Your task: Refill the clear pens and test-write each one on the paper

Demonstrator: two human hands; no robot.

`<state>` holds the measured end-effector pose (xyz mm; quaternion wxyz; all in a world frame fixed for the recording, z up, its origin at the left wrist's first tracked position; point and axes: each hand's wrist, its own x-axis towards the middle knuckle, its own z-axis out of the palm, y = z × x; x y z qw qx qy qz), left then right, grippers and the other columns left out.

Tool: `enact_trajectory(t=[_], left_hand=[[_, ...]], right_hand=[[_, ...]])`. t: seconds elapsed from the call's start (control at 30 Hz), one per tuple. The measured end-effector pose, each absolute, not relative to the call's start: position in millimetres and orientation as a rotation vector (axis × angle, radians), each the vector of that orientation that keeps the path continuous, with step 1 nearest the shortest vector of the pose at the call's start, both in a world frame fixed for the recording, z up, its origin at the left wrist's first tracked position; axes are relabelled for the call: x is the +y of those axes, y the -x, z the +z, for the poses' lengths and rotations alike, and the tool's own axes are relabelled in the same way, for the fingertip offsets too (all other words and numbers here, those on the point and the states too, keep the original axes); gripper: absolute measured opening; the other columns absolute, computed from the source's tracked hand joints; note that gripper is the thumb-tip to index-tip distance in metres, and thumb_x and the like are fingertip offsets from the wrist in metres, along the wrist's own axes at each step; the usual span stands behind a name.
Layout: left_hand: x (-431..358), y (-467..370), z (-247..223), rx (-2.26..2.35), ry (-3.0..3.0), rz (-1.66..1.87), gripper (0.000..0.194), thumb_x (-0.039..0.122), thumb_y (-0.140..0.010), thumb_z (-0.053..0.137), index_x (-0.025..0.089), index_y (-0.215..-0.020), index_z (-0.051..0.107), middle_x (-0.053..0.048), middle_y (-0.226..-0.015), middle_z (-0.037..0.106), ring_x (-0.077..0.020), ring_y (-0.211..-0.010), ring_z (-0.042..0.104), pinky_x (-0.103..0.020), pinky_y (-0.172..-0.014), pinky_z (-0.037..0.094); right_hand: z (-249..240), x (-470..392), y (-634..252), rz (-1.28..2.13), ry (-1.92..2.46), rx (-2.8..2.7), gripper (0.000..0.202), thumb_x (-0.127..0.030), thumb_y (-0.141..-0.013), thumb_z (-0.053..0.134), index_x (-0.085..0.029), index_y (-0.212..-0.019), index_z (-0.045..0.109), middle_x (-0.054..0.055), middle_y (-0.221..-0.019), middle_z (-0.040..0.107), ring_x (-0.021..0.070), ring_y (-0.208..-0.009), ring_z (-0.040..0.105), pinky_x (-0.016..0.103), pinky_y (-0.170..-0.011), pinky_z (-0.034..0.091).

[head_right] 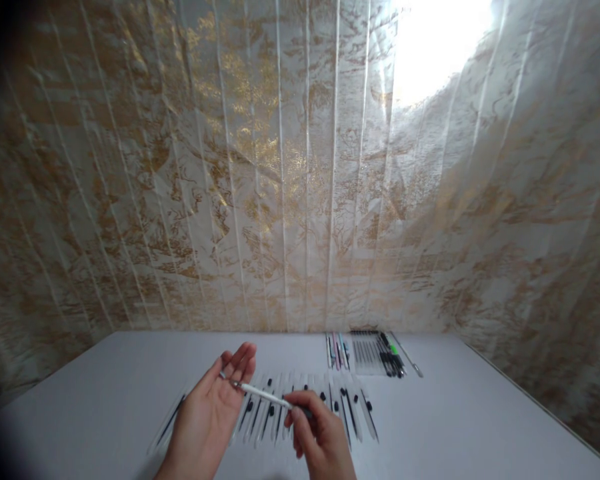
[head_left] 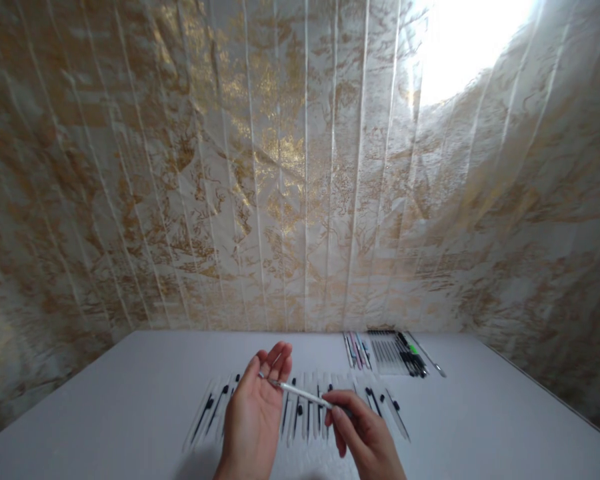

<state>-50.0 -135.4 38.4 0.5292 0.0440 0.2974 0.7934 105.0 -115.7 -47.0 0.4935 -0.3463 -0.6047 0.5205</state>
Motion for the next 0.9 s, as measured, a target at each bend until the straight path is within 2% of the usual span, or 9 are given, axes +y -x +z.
enact_trajectory(t=[0.1,0.23,0.33,0.4,0.47,0.57,0.63,0.77,0.9], left_hand=[[-139,43,41,0.722,-0.176,1.845,0.026,0.01,-0.092,0.04,0.013,-0.075,0.059,-0.014,-0.096,0.071,-0.0194,-0.095,0.069,-0.03,-0.082,0.056],[-141,43,44,0.701,-0.209,1.825,0.026,0.015,-0.092,0.042,0.014,-0.077,0.062,-0.012,-0.103,0.068,-0.0185,-0.102,0.064,-0.028,-0.082,0.052],[-140,51,41,0.729,-0.25,1.93,0.019,0.012,-0.087,0.046,0.015,-0.081,0.064,-0.006,-0.094,0.065,-0.0127,-0.087,0.062,-0.024,-0.074,0.049],[-139,56,38,0.786,-0.381,1.977,0.012,0.011,-0.081,0.053,0.017,-0.083,0.063,0.0,-0.084,0.06,-0.0081,-0.07,0.054,-0.019,-0.067,0.044],[-140,56,34,0.902,-0.57,1.923,0.01,0.016,-0.078,0.062,0.019,-0.087,0.063,0.004,-0.077,0.056,-0.0072,-0.065,0.046,-0.017,-0.066,0.04],[-142,48,30,1.093,-0.81,1.736,0.028,0.032,-0.071,0.075,0.02,-0.092,0.063,0.005,-0.075,0.055,-0.0097,-0.07,0.047,-0.018,-0.07,0.038],[-142,41,28,1.152,-0.906,1.681,0.034,0.041,-0.066,0.079,0.019,-0.086,0.063,0.004,-0.073,0.055,-0.0115,-0.073,0.047,-0.019,-0.07,0.038],[-142,34,25,1.229,-0.942,1.706,0.034,0.046,-0.064,0.079,0.019,-0.074,0.061,0.006,-0.066,0.051,-0.0106,-0.066,0.043,-0.019,-0.065,0.035],[-142,39,25,1.224,-0.958,1.673,0.033,0.046,-0.067,0.077,0.02,-0.083,0.067,0.005,-0.069,0.054,-0.011,-0.069,0.044,-0.019,-0.068,0.035]], right_hand=[[-57,-117,-94,1.354,0.784,-1.323,0.043,-0.06,-0.078,0.064,-0.018,-0.089,0.066,0.001,-0.067,0.061,0.0072,-0.043,0.044,0.02,-0.041,0.034],[-66,-117,-82,1.67,0.695,-1.02,0.046,-0.056,-0.064,0.078,-0.018,-0.084,0.064,-0.002,-0.065,0.056,0.0046,-0.041,0.039,0.017,-0.036,0.03],[-68,-114,-83,1.765,0.655,-0.862,0.046,-0.049,-0.059,0.084,-0.018,-0.086,0.063,-0.003,-0.066,0.056,0.0044,-0.042,0.039,0.015,-0.035,0.028],[-69,-111,-85,1.756,0.651,-0.834,0.045,-0.047,-0.06,0.084,-0.018,-0.086,0.062,-0.003,-0.066,0.055,0.0047,-0.043,0.039,0.015,-0.035,0.028],[-71,-107,-88,1.723,0.664,-0.832,0.045,-0.049,-0.059,0.084,-0.019,-0.086,0.061,-0.004,-0.064,0.053,0.0052,-0.044,0.038,0.016,-0.036,0.028],[-74,-103,-89,1.663,0.692,-0.868,0.049,-0.053,-0.058,0.083,-0.02,-0.084,0.06,-0.006,-0.059,0.047,0.0054,-0.043,0.034,0.016,-0.035,0.026],[-74,-102,-89,1.631,0.697,-0.91,0.049,-0.055,-0.059,0.082,-0.02,-0.084,0.059,-0.008,-0.056,0.043,0.0048,-0.042,0.031,0.016,-0.034,0.024],[-66,-106,-91,1.578,0.705,-0.988,0.045,-0.054,-0.064,0.08,-0.02,-0.084,0.059,-0.009,-0.054,0.041,0.0045,-0.042,0.03,0.016,-0.037,0.026],[-60,-107,-97,1.579,0.746,-1.061,0.048,-0.061,-0.068,0.074,-0.017,-0.08,0.06,-0.009,-0.05,0.041,0.0047,-0.041,0.032,0.017,-0.038,0.025]])
